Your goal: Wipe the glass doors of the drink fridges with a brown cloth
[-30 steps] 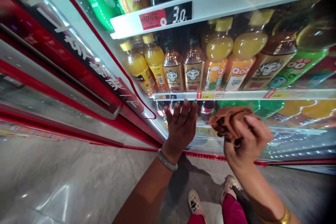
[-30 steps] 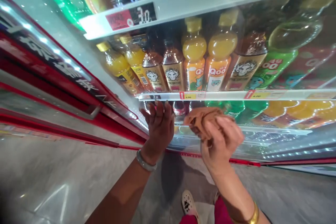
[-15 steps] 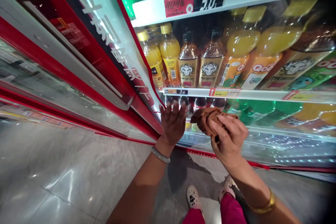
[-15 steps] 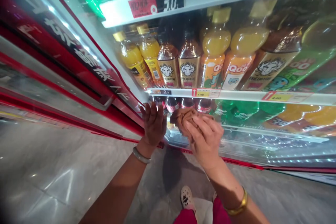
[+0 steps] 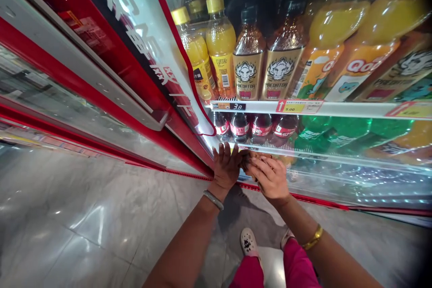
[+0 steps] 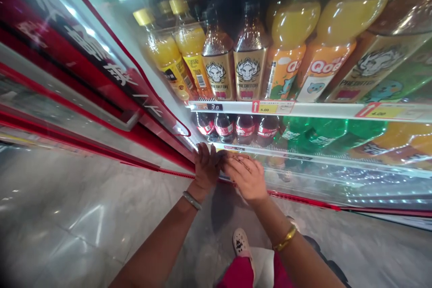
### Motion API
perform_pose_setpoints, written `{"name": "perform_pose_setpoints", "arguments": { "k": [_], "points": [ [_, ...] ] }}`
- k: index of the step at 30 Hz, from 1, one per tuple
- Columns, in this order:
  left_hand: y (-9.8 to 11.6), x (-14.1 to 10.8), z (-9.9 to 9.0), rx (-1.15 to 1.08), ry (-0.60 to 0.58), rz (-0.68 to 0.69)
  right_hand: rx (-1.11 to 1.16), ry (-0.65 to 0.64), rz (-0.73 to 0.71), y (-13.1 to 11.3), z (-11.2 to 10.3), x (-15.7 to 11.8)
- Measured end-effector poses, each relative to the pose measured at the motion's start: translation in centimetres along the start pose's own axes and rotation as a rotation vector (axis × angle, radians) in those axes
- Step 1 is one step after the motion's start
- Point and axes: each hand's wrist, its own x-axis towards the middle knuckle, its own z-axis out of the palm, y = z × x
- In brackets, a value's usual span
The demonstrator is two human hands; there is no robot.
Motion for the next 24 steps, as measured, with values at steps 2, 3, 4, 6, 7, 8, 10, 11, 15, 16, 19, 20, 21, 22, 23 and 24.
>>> {"name": "perform_pose_setpoints", "arguments": {
  "k": [2, 3, 4, 6, 7, 8, 10, 11, 15, 16, 19, 20, 21, 22, 23, 24],
  "points": [
    [1.1, -0.3, 0.5, -0.016, -0.011, -0.011, -0.003, 0.004, 0.027, 0.8, -1.5, 0.1],
    [1.5, -0.2, 0.7, -0.025, -0.012, -0.016, -0.006, 0.018, 0.041, 1.1, -2.2, 0.5],
    [1.9, -0.1, 0.9, -0.036, -0.01, -0.021, -0.01, 0.036, 0.054, 1.3, -2.7, 1.0],
    [2.6, 0.0, 1.2, -0.061, -0.001, -0.026, -0.027, 0.072, 0.067, 1.6, -3.0, 1.9],
    [2.8, 0.0, 1.3, -0.073, 0.004, -0.027, -0.036, 0.085, 0.061, 1.6, -2.8, 2.0],
    [3.1, -0.2, 1.5, -0.085, 0.006, -0.027, -0.039, 0.085, 0.048, 1.6, -2.5, 1.9],
    [3.5, -0.7, 1.6, -0.107, 0.001, -0.028, -0.029, 0.066, 0.019, 1.6, -1.5, 1.0],
    [3.8, -1.0, 1.6, -0.113, -0.006, -0.028, -0.02, 0.052, 0.011, 1.5, -1.1, 0.3],
    [4.7, -1.5, 0.9, -0.125, -0.032, 0.001, -0.018, 0.001, 0.041, 1.3, -1.5, -1.6],
    [4.9, -1.0, 0.5, -0.126, -0.028, 0.014, -0.022, -0.004, 0.055, 1.3, -2.1, -1.4],
    [5.3, 2.1, -0.9, -0.126, 0.013, 0.038, -0.037, 0.03, 0.069, 1.4, -4.2, 1.8],
    [5.4, 3.7, -1.5, -0.129, 0.038, 0.034, -0.037, 0.056, 0.057, 1.4, -4.9, 3.5],
    [5.4, 5.5, -2.1, -0.135, 0.071, 0.027, -0.035, 0.086, 0.039, 1.5, -5.6, 5.3],
    [5.4, 7.3, -2.7, -0.144, 0.11, 0.02, -0.031, 0.117, 0.022, 1.6, -6.3, 7.1],
    [5.4, 9.1, -3.4, -0.152, 0.15, 0.014, -0.027, 0.147, 0.01, 1.7, -6.9, 8.7],
    [5.4, 10.6, -4.0, -0.162, 0.189, 0.012, -0.024, 0.175, 0.003, 1.8, -7.5, 9.9]
  ]
}}
